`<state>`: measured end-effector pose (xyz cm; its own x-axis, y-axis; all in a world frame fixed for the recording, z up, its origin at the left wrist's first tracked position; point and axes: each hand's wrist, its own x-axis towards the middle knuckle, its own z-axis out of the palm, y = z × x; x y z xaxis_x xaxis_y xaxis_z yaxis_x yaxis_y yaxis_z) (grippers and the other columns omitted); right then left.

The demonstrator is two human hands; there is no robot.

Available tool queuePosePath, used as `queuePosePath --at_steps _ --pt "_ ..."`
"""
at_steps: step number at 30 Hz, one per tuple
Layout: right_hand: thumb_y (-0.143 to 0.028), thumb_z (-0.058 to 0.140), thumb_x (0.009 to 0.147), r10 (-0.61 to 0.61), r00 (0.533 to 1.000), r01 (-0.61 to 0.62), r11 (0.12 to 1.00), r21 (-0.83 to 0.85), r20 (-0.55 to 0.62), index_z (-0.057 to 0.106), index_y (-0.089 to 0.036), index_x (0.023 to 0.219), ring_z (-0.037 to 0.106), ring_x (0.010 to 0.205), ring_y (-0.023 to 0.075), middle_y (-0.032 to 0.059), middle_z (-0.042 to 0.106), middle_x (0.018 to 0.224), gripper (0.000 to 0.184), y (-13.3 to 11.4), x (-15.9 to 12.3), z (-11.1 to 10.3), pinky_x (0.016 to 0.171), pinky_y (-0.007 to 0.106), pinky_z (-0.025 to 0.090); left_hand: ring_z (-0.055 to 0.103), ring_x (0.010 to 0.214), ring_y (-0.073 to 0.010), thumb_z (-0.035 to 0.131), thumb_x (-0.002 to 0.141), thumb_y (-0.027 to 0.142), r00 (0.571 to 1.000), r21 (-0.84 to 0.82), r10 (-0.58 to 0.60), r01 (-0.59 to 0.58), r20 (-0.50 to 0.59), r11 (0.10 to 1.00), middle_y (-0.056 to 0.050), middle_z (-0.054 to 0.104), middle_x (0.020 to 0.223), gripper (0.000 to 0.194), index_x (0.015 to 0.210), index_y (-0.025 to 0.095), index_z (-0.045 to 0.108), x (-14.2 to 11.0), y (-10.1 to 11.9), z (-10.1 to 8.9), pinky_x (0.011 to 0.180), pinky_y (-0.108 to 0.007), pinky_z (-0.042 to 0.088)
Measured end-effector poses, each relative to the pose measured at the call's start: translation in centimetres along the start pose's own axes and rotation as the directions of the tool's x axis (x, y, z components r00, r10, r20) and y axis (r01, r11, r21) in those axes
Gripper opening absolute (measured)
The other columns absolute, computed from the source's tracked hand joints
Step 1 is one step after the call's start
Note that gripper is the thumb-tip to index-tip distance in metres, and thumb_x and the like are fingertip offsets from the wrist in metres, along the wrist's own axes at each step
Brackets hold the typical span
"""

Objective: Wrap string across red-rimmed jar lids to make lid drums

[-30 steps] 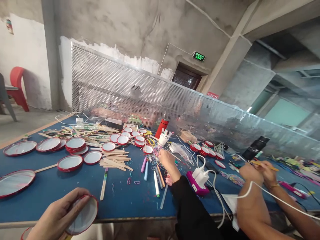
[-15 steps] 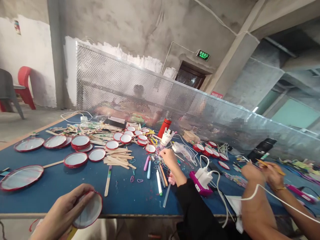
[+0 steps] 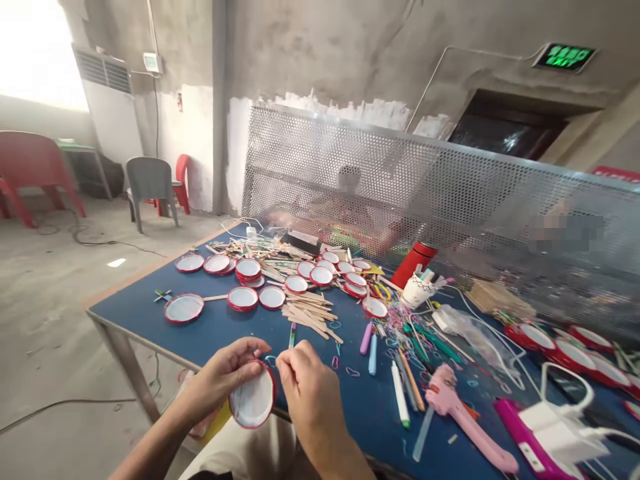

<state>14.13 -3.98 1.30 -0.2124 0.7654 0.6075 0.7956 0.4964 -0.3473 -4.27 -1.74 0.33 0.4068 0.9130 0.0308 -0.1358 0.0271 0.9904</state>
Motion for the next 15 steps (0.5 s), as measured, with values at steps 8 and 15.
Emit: queuePosePath --at_steps 8,15 --pt "-0.014 0.052 0.093 0.104 0.994 -0.109 0.985 0.135 0.044 0.060 -0.020 0.074 0.059 0.067 0.0130 0.0000 0.059 0.072 0.022 -0.8 -0.4 0.0 0.063 0.021 0.042 0.058 0.070 -0.0188 0.067 0.084 0.044 1.000 0.071 -0.007 0.005 0.020 0.997 -0.003 0.068 0.078 0.026 0.088 0.018 0.070 -0.1 0.5 -0.2 0.064 -0.026 0.045" --pt "-0.004 0.060 0.081 0.229 0.973 -0.229 0.941 0.250 0.028 0.061 -0.020 0.071 0.058 0.068 0.0112 -0.0020 0.059 0.072 0.019 -0.4 -0.3 2.0 0.062 0.020 0.037 0.055 0.068 -0.0165 0.073 0.075 0.058 0.997 0.095 -0.027 0.019 0.075 0.995 -0.001 0.063 0.073 0.040 0.080 0.019 0.071 1.7 -1.2 -1.5 0.062 -0.022 0.047"
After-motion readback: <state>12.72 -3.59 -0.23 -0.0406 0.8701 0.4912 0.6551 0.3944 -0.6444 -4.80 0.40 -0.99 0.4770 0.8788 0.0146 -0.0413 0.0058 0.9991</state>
